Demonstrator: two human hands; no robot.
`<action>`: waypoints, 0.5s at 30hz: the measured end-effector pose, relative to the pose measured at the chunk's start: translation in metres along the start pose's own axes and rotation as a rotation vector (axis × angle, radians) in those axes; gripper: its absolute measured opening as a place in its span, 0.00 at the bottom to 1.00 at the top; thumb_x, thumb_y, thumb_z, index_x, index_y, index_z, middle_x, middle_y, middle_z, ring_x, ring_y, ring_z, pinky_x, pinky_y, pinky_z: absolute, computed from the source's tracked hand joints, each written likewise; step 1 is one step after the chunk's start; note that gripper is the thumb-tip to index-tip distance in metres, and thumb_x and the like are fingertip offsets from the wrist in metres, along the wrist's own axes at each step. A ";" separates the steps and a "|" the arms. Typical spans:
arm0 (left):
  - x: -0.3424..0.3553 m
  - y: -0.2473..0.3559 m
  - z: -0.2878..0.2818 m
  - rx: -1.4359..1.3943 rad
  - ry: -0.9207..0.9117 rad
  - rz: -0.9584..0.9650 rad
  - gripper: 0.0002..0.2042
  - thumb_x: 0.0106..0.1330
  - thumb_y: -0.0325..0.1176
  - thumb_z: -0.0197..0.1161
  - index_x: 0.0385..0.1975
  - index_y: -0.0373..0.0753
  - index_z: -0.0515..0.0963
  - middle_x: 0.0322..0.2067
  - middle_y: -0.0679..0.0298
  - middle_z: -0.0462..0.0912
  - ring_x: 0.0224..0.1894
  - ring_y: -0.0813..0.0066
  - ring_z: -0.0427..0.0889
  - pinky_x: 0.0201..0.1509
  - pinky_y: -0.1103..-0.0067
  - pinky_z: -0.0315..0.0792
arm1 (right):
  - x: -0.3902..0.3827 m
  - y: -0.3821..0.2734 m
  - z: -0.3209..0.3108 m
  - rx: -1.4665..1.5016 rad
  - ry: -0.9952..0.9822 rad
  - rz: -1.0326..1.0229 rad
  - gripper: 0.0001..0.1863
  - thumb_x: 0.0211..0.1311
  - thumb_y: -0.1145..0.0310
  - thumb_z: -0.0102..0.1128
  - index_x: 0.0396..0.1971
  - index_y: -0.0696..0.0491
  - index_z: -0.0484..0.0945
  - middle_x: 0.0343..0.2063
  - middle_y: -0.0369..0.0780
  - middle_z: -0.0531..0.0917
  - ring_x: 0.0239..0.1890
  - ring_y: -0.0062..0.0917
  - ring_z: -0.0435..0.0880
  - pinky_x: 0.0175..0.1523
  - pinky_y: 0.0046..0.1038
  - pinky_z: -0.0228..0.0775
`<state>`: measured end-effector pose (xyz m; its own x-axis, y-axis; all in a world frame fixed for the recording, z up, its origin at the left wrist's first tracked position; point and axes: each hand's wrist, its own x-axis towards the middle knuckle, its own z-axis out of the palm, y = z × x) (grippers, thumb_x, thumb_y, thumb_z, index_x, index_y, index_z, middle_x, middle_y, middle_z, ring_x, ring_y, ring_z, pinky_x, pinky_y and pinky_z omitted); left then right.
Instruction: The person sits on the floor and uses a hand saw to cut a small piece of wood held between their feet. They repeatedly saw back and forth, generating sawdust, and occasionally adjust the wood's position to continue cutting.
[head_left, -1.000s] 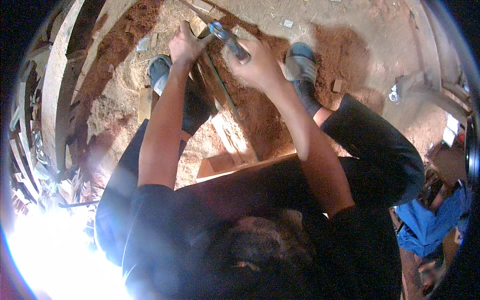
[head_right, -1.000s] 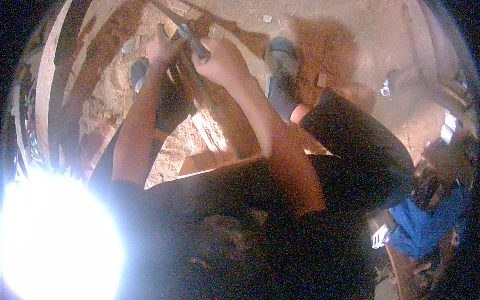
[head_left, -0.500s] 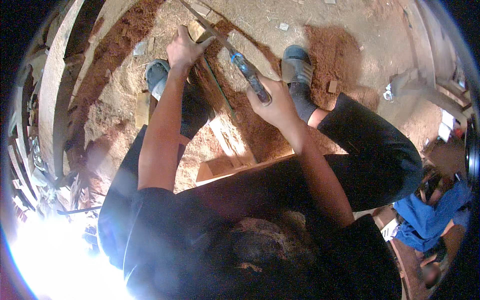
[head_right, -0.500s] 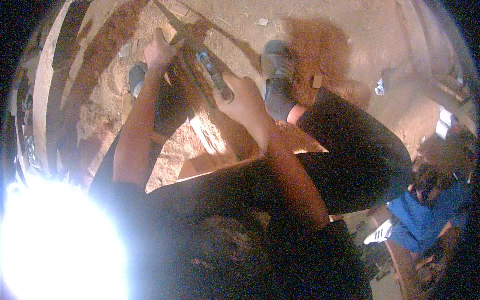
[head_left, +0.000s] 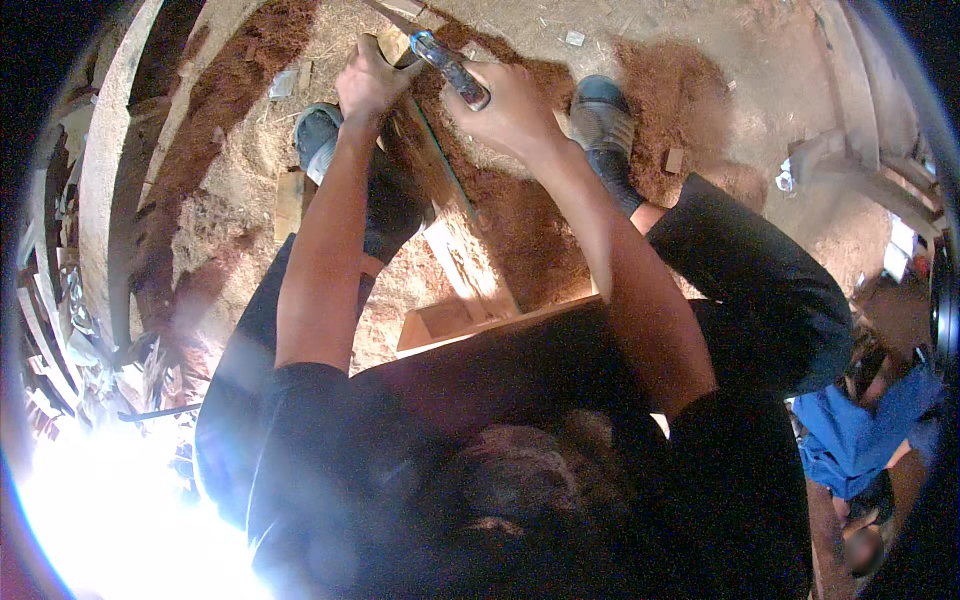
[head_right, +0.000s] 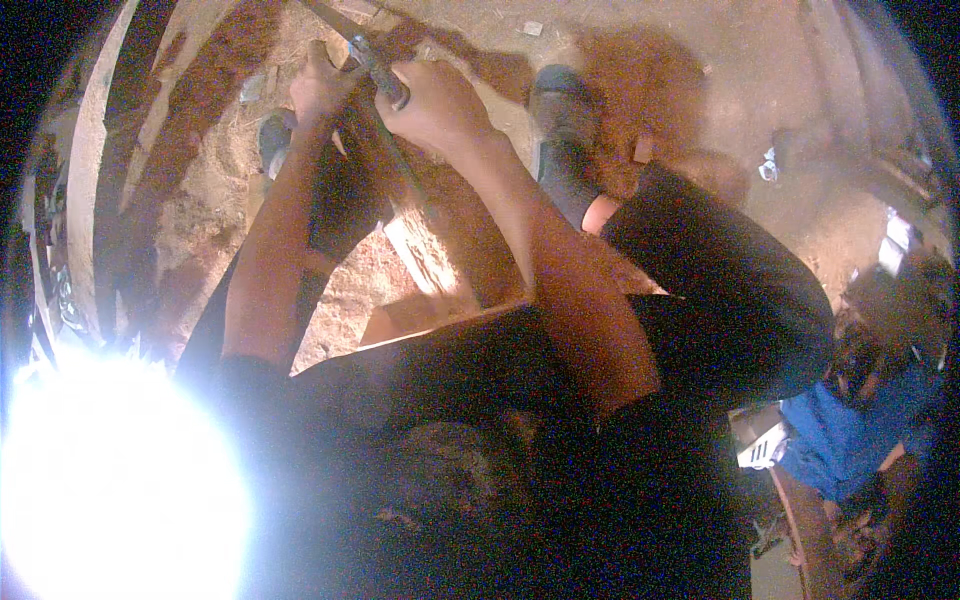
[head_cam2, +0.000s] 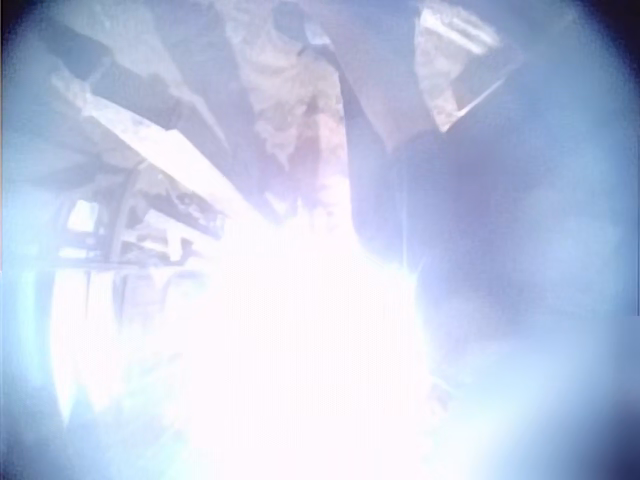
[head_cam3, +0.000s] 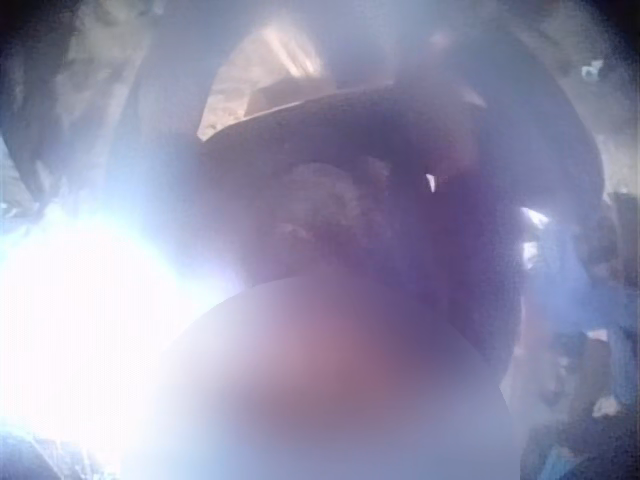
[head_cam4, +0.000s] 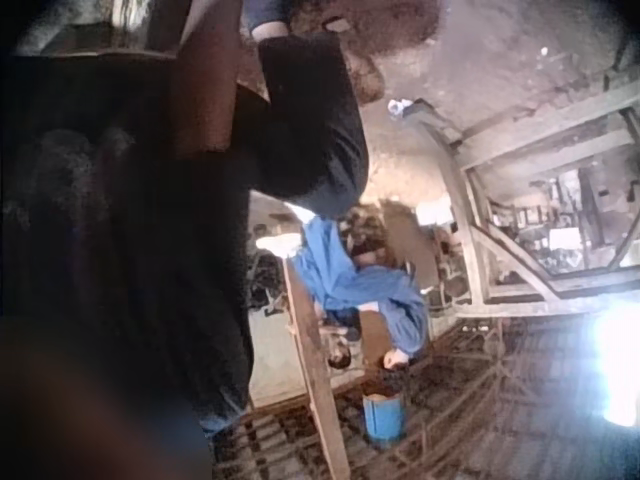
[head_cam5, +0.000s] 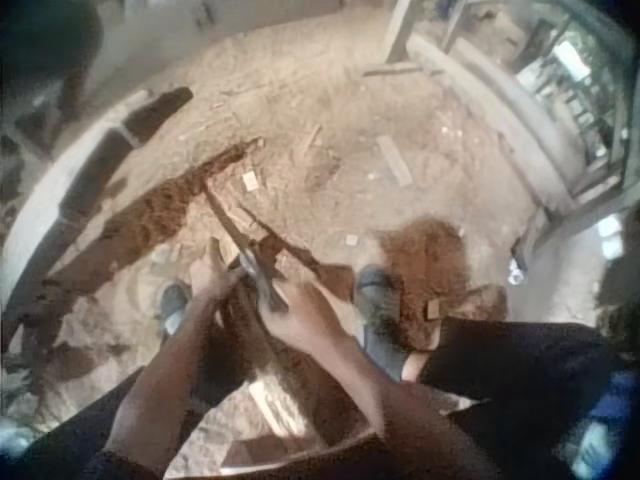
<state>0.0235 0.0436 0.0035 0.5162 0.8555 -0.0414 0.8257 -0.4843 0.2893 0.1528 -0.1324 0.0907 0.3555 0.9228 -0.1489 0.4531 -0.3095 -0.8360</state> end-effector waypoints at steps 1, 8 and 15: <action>-0.002 0.000 0.000 -0.011 0.010 0.013 0.42 0.46 0.69 0.73 0.43 0.34 0.70 0.39 0.43 0.84 0.40 0.45 0.86 0.44 0.58 0.81 | -0.013 0.001 -0.002 0.002 0.002 0.001 0.13 0.59 0.61 0.62 0.36 0.55 0.83 0.27 0.55 0.83 0.34 0.55 0.83 0.40 0.50 0.75; -0.001 0.003 -0.002 -0.021 0.038 0.028 0.42 0.47 0.70 0.71 0.43 0.34 0.71 0.40 0.43 0.84 0.40 0.44 0.86 0.44 0.58 0.81 | -0.010 0.005 -0.007 0.070 0.031 0.047 0.13 0.59 0.61 0.62 0.37 0.55 0.83 0.27 0.53 0.84 0.32 0.51 0.85 0.38 0.44 0.77; 0.000 -0.011 -0.008 0.009 0.000 -0.002 0.42 0.48 0.70 0.71 0.44 0.33 0.70 0.40 0.42 0.83 0.41 0.43 0.86 0.45 0.58 0.81 | -0.065 0.002 0.005 0.159 0.191 -0.092 0.14 0.59 0.59 0.63 0.38 0.54 0.83 0.31 0.53 0.84 0.34 0.52 0.84 0.42 0.48 0.77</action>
<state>0.0124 0.0506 0.0081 0.5146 0.8564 -0.0418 0.8287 -0.4843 0.2807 0.1264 -0.1922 0.0959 0.4732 0.8807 0.0212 0.3620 -0.1725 -0.9161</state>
